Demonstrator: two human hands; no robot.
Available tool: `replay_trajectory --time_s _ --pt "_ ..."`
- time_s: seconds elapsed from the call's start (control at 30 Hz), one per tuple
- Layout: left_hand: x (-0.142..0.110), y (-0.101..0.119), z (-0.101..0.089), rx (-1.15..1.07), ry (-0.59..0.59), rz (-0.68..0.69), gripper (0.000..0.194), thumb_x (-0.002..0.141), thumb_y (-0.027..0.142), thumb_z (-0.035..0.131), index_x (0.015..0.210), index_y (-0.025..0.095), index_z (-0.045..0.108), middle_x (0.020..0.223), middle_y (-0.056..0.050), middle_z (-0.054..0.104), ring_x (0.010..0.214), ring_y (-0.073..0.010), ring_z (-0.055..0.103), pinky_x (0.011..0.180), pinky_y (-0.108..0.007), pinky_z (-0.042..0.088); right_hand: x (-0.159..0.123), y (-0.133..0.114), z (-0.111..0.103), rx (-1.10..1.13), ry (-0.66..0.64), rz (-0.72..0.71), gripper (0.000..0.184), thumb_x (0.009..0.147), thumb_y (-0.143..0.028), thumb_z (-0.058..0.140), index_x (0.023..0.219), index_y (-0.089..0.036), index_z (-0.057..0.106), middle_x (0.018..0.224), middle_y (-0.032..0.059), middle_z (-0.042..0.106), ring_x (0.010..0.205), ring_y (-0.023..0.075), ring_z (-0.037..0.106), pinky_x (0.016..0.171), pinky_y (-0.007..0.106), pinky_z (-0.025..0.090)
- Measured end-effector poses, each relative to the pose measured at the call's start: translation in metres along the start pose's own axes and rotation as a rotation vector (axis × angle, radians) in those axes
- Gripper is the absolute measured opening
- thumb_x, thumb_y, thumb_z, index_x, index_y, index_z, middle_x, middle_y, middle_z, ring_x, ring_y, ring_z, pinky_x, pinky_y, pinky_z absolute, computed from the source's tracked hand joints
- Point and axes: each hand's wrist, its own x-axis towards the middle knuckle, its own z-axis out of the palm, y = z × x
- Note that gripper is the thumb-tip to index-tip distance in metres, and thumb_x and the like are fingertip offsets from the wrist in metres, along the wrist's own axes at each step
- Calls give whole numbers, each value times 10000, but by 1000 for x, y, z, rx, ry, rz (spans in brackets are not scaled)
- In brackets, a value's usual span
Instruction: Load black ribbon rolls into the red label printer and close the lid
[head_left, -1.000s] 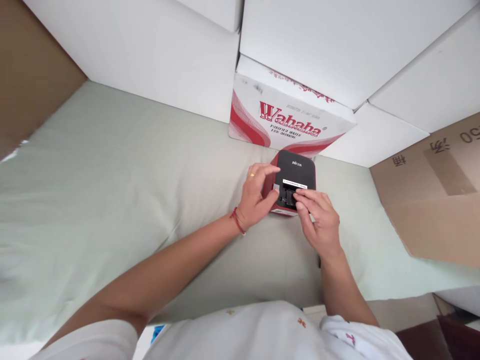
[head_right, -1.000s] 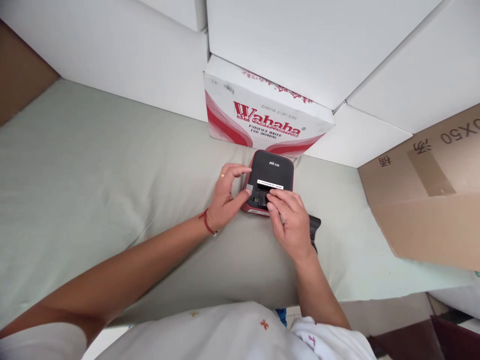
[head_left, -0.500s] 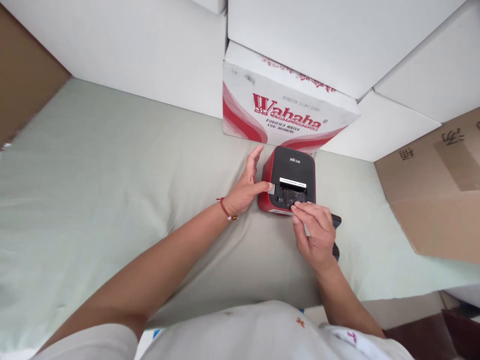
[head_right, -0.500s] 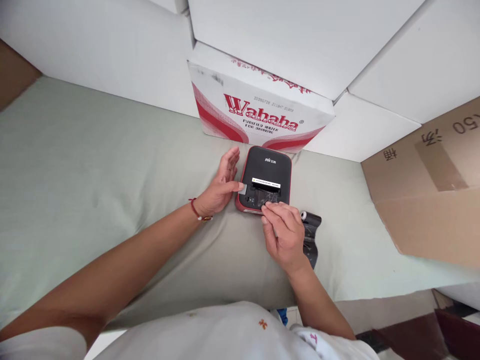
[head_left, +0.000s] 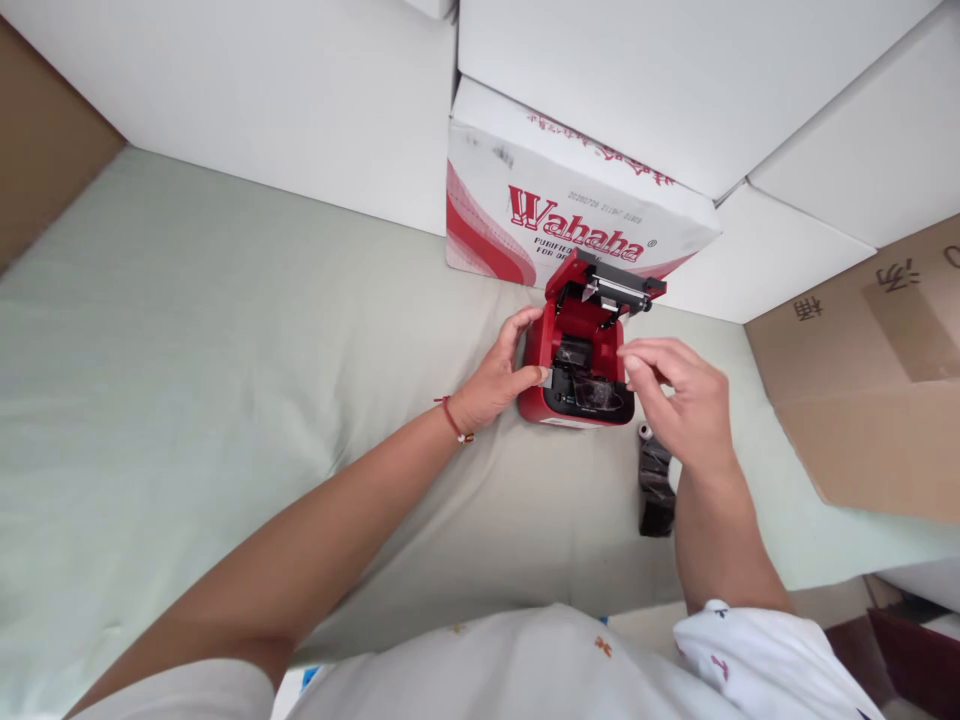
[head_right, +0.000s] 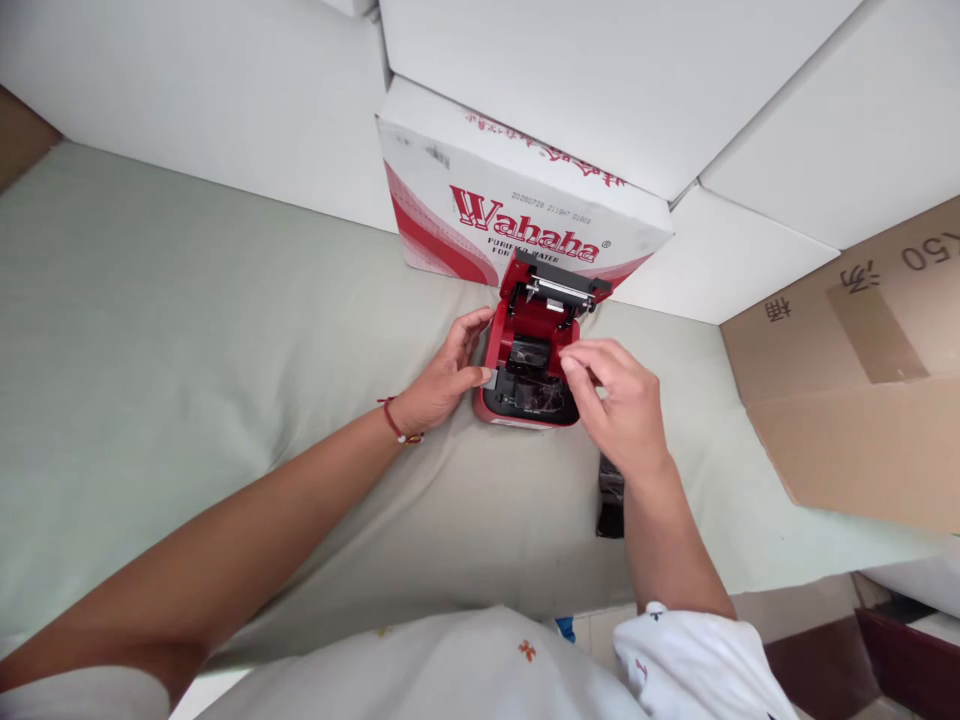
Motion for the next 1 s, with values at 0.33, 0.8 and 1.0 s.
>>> replay_trajectory --time_s 0.33,0.8,1.0 --pt "0 7 6 -40 35 -26 864 861 370 841 1639 306 470 1787 -115 519 1732 -389 426 1477 -620 334 85 -21 31 -676 -817 195 423 1076 -220 642 1478 -231 774 1510 148 803 1328 388 772 900 415 548" --pt "0 11 8 -41 49 -46 863 846 386 831 1629 308 478 1795 -115 503 1719 -385 441 1479 -615 323 10 -5 -55 42 -238 413 427 960 -549 828 1296 -287 807 868 13 767 625 179 580 608 326 482" --pt "2 7 5 -39 40 -54 856 846 384 829 1622 308 476 1779 -111 511 1688 -374 460 1462 -606 344 -52 29 -75 189 -301 592 500 897 -643 886 1202 -250 823 959 58 822 750 204 681 678 331 571"
